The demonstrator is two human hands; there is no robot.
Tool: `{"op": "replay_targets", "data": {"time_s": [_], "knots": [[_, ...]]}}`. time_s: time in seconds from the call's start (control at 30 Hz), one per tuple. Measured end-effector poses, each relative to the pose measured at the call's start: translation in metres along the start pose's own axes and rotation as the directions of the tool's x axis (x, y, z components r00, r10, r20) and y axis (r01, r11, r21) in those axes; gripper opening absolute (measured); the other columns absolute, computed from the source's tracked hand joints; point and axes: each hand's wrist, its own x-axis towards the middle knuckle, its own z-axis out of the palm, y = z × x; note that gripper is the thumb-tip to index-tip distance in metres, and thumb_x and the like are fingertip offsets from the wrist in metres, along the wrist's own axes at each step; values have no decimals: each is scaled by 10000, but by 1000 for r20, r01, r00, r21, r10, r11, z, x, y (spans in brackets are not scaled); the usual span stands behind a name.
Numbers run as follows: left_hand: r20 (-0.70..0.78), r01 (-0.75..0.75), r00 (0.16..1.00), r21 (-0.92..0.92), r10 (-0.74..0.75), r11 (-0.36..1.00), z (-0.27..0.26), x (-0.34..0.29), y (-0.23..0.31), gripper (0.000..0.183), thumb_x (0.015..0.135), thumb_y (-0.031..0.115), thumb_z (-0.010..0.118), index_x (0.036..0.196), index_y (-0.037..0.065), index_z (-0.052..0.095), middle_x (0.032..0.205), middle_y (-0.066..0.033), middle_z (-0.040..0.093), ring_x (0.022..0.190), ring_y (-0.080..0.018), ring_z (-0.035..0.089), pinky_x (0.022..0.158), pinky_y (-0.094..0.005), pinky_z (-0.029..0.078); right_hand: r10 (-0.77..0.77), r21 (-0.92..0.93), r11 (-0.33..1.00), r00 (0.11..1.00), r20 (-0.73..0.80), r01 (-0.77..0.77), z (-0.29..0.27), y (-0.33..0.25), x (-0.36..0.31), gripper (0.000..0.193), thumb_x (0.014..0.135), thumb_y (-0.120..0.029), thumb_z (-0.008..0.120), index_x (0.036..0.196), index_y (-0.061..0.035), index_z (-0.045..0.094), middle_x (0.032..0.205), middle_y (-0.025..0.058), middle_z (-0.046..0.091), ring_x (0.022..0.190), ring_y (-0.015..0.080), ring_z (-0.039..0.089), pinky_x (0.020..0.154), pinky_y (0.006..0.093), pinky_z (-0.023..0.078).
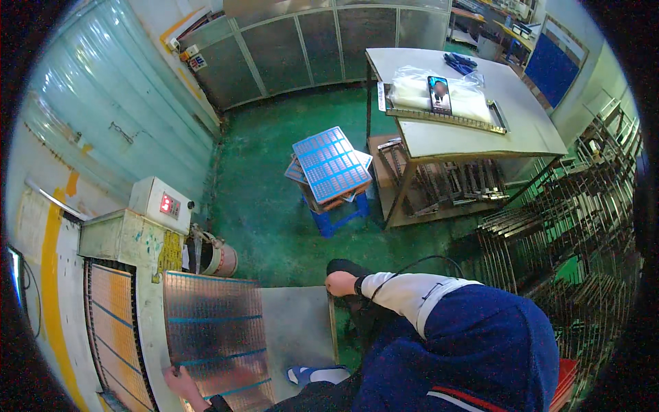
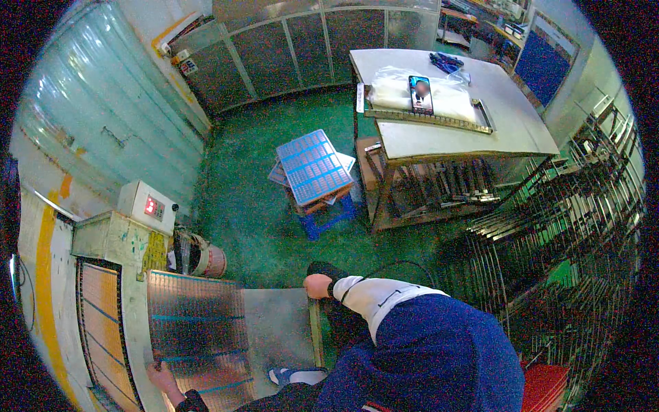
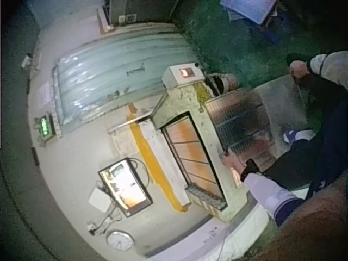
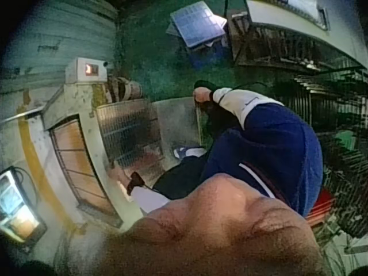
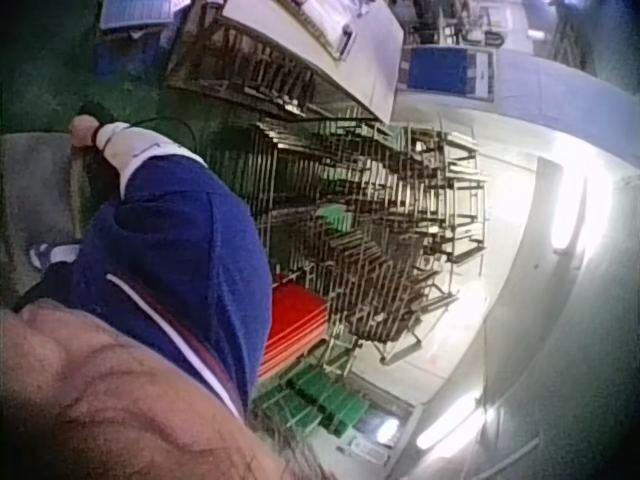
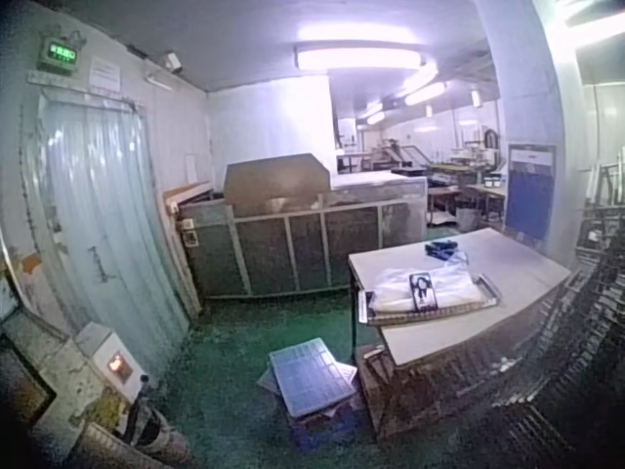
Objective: Feeding metal sheets into a processing machine and retrieving them from the output.
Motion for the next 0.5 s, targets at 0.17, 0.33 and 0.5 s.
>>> {"op": "replay_targets", "data": {"time_s": [0.17,0.33,0.5], "knots": [[40,40,998,21,-41,999,-4,-2,9,328,684,115,735,941,-40,605,949,-191,607,942,-366,568,835,-443,446,-9,61,998,1000,-9,10,-4,-2,-3,186,783,-153,544,836,-64,699,842,171,673,819,370,633,712,464,500],[-122,-23,992,170,44,985,1,-4,9,311,676,131,739,904,-39,613,937,-200,617,916,-372,581,823,-449,456,-1,80,997,1000,1,1,-8,-3,-6,180,778,-151,550,839,-63,695,844,171,672,818,371,633,710,465,499],[-68,37,997,134,-28,990,-4,-4,13,280,677,123,731,881,-32,617,921,-213,626,889,-374,600,808,-456,464,10,48,999,1000,9,-11,-9,-4,-7,175,772,-146,553,837,-57,689,835,173,669,818,369,633,707,466,496]]}}
